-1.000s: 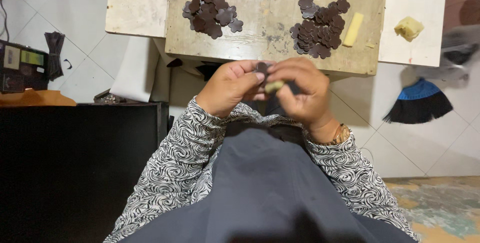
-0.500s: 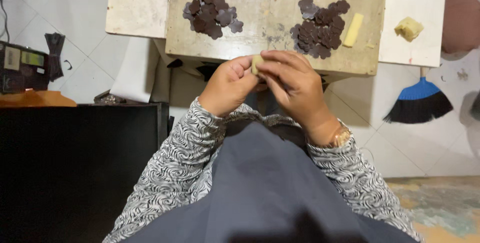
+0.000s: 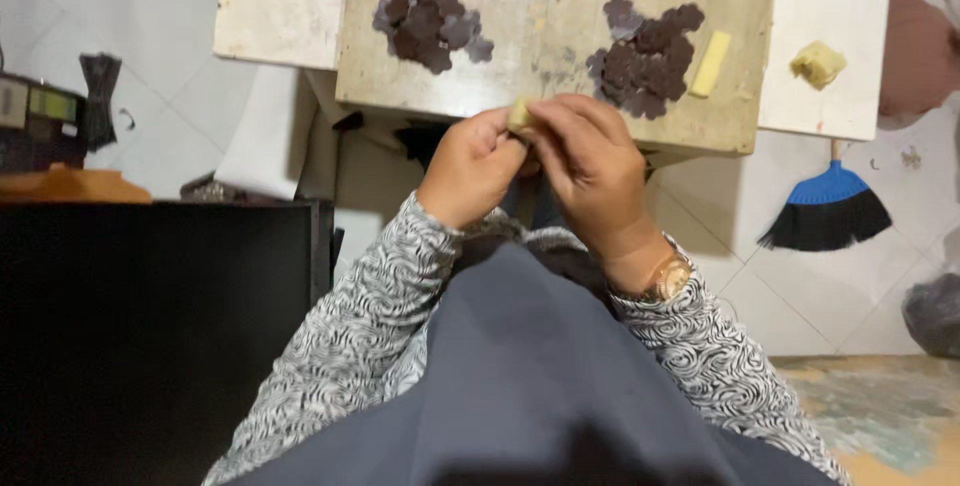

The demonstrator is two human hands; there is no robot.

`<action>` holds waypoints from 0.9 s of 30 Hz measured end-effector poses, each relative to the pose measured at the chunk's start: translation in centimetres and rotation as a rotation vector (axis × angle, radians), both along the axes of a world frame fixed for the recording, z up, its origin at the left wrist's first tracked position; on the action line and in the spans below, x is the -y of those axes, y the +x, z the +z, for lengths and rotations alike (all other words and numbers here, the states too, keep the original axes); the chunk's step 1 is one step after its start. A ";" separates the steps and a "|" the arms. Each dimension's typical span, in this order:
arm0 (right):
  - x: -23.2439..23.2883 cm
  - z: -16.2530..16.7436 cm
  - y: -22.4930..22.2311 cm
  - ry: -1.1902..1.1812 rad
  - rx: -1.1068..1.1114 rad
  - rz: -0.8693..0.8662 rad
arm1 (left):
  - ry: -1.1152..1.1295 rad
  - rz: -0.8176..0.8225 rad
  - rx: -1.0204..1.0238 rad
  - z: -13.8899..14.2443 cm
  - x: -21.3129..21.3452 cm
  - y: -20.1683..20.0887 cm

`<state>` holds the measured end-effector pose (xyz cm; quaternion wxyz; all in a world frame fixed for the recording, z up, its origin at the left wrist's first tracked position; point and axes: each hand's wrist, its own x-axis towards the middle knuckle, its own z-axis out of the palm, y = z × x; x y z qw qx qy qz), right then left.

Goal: The person sits at a low work table and cleans small dark flower-shaped cut pieces one at a time, rubbing each piece with a pale sponge block. Cleaned pieces are placed into piles on the table, and the person occasionally reaches for a new piece from the piles.

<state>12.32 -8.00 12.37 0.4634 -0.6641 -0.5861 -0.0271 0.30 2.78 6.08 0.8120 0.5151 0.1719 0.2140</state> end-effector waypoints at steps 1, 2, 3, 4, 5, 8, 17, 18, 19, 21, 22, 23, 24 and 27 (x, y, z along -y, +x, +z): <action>-0.1 0.1 0.0 -0.021 0.005 0.012 | 0.073 0.014 -0.001 -0.1 0.1 -0.1; -0.2 0.1 -0.1 -0.035 0.017 0.016 | 0.154 0.021 0.005 -0.1 0.2 -0.1; -0.5 0.2 0.0 -0.042 0.038 0.015 | 0.120 0.020 -0.026 -0.2 0.2 -0.1; -0.7 0.4 0.4 -0.066 0.025 -0.027 | 0.090 0.025 -0.052 -0.3 0.2 -0.1; -0.9 0.5 0.7 -0.086 0.004 -0.059 | 0.064 0.041 -0.085 -0.3 0.2 -0.1; -0.8 0.9 1.0 -0.054 -0.106 -0.117 | -0.067 0.070 -0.093 -0.5 0.0 -0.1; -0.8 -0.3 0.5 -0.078 0.040 -0.010 | 0.021 0.057 -0.030 -0.5 0.7 -0.4; -1.0 -0.2 0.8 -0.077 0.052 -0.027 | 0.000 0.062 -0.055 -0.4 0.6 -0.4; -1.0 -0.1 1.1 -0.070 0.001 -0.054 | -0.032 0.056 -0.081 -0.4 0.5 -0.5; -0.7 0.2 1.3 -0.058 -0.095 -0.110 | -0.095 0.032 -0.106 -0.5 0.1 -0.5; -0.5 0.4 1.2 -0.050 -0.093 -0.100 | -0.112 0.025 -0.101 -0.7 -0.1 -0.5; -0.2 0.5 0.9 -0.039 -0.091 -0.087 | -0.124 0.021 -0.096 -0.8 -0.3 -0.5; 0.0 0.5 0.6 -0.030 -0.094 -0.077 | -0.223 0.024 -0.028 -1.0 -0.5 -0.5; 0.0 -0.1 -0.3 -0.041 0.051 0.015 | -0.503 -0.069 0.330 -1.4 -0.5 -0.4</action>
